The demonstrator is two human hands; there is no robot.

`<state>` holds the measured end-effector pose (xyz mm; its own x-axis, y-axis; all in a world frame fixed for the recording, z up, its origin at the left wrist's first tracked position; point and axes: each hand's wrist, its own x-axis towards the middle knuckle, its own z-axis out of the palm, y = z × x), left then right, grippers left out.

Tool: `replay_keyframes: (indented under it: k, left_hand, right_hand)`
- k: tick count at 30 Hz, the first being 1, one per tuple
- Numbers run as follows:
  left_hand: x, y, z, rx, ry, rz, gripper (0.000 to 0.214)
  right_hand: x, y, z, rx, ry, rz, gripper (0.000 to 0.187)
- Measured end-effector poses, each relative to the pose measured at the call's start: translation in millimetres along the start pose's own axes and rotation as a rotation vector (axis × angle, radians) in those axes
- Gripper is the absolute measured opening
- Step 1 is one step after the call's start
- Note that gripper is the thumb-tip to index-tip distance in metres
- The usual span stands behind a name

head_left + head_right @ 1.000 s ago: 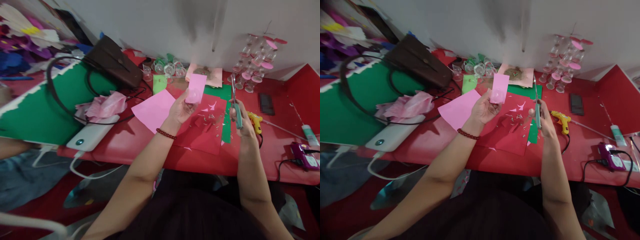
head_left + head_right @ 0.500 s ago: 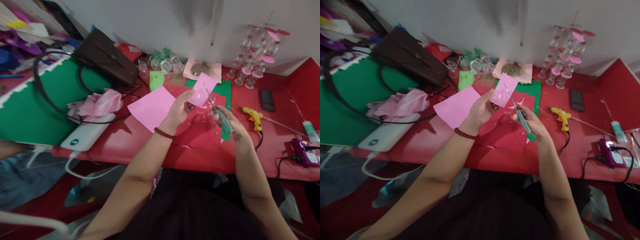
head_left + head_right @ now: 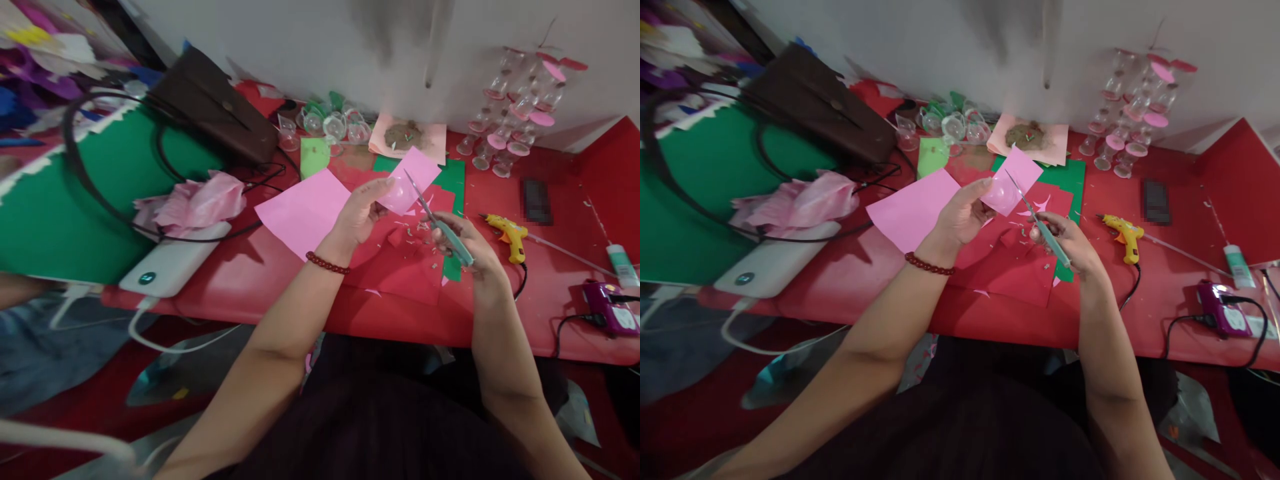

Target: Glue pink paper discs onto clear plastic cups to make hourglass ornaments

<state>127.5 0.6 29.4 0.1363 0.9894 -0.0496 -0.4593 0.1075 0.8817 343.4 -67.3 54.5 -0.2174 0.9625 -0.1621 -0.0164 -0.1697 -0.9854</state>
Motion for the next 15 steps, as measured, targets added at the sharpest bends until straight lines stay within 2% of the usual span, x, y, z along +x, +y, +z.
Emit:
replay_keyframes:
  k: [7, 15]
  left_hand:
    - [3.8, -3.4, -3.9, -0.006, 0.011, 0.007, 0.043]
    - [7.2, -6.0, -8.0, -0.006, -0.012, -0.001, 0.041]
  right_hand:
    - [0.0, 1.1, -0.8, -0.023, 0.005, -0.019, 0.055]
    - [-1.8, -1.2, -1.5, -0.087, 0.017, 0.021, 0.066]
